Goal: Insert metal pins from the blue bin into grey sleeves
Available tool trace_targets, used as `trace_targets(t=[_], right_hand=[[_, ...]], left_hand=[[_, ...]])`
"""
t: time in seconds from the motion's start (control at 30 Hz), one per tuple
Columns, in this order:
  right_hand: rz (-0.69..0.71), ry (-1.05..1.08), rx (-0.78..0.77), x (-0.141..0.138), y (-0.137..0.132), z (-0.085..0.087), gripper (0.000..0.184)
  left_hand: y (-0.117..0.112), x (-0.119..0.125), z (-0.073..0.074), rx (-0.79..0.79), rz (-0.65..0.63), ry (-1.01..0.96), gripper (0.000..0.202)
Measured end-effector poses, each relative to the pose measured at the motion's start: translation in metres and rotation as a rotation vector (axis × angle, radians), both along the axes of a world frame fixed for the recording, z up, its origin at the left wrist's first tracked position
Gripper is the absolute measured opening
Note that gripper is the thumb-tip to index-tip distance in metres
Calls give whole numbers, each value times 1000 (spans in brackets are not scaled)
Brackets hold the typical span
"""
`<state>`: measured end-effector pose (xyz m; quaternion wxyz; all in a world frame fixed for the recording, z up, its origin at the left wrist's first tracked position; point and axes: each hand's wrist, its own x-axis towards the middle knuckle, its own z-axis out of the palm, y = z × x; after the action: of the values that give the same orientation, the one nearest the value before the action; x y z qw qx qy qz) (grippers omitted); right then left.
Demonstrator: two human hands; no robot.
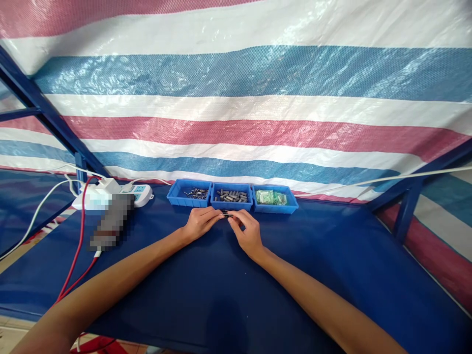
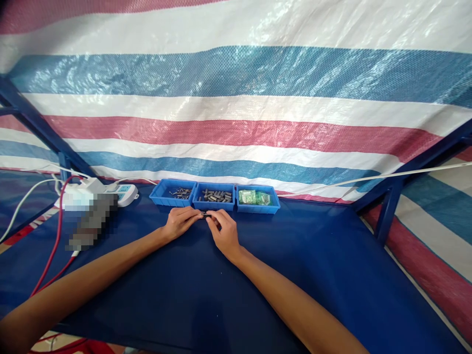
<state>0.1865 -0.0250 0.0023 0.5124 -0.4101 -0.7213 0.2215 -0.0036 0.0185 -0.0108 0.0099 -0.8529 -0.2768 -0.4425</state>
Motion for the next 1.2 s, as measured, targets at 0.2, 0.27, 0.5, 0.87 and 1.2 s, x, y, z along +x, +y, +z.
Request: trace_targets(t=[0.2, 0.27, 0.5, 0.87, 1.2], right_hand=[[-4, 13, 20, 0, 1, -4, 29], [-3, 18, 20, 0, 1, -4, 30], [-1, 27, 16, 0, 1, -3, 31], [69, 207, -143, 5, 1, -7, 46], [155, 143, -106, 5, -3, -5, 48]], left_hand=[[1, 1, -3, 26, 67, -19, 17], [1, 1, -4, 31, 73, -11, 16], [1, 2, -4, 18, 88, -5, 14], [2, 2, -3, 21, 6, 89, 16], [0, 3, 0, -34, 50, -9, 9]])
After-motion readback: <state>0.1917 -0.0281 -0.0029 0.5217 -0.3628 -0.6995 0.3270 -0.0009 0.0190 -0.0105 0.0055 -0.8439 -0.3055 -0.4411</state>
